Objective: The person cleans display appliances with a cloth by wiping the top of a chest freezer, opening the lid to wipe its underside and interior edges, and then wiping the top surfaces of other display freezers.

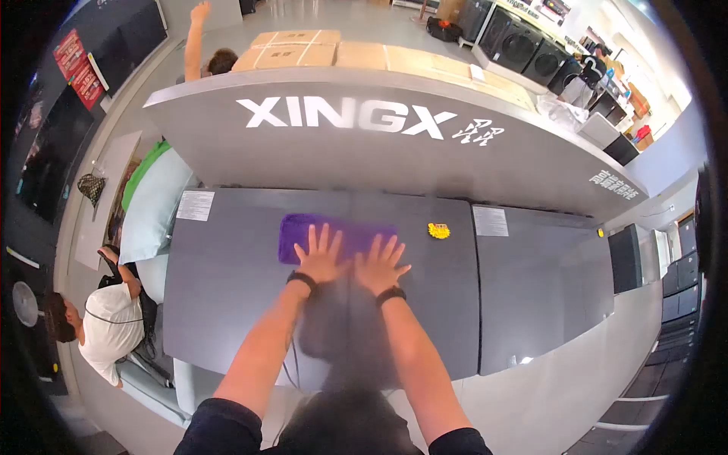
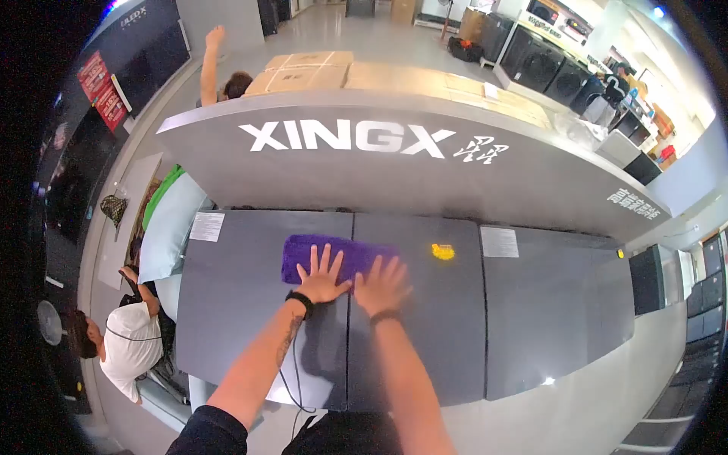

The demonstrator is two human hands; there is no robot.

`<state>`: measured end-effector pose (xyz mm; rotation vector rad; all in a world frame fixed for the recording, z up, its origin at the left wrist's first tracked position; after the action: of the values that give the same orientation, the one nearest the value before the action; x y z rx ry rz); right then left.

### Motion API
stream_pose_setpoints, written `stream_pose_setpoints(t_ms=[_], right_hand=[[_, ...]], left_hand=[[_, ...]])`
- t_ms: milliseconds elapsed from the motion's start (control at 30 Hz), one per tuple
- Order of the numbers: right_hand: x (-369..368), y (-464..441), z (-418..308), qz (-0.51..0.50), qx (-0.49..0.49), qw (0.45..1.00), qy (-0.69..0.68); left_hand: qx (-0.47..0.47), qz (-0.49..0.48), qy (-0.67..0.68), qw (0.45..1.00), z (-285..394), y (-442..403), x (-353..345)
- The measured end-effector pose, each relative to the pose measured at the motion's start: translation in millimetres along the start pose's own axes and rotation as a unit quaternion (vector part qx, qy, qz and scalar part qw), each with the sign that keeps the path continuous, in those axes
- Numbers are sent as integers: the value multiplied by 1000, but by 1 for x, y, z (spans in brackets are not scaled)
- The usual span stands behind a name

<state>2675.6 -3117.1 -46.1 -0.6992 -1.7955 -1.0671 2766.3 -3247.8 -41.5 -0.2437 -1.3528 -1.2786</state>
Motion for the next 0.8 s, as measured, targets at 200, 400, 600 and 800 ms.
stream_pose_setpoints(t_ms=[200,400,600,800], right_hand=[[26,-67,-9,3,9,1000,10],[35,-80,-14,-9,11,1000,10],[34,-67,-2,32,50,998,17],[17,7,32,54,85,994,36]], left_hand=[[7,-16,7,1000,4,-60,40],[13,-15,-5,1000,5,-75,52],[25,19,-12,999,6,-65,49],[20,34,-25,999,12,3,0]])
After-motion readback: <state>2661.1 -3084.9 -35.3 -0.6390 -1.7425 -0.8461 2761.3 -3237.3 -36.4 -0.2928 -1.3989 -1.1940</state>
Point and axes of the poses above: each hand's wrist, its own y-axis away from the middle knuckle, its own x-axis out of the back of the hand, z = x × y, the point moved 5 cm from there along -y, towards the middle knuckle, and after that the axes turned 4 degrees about -z, right-handed, at the moved point
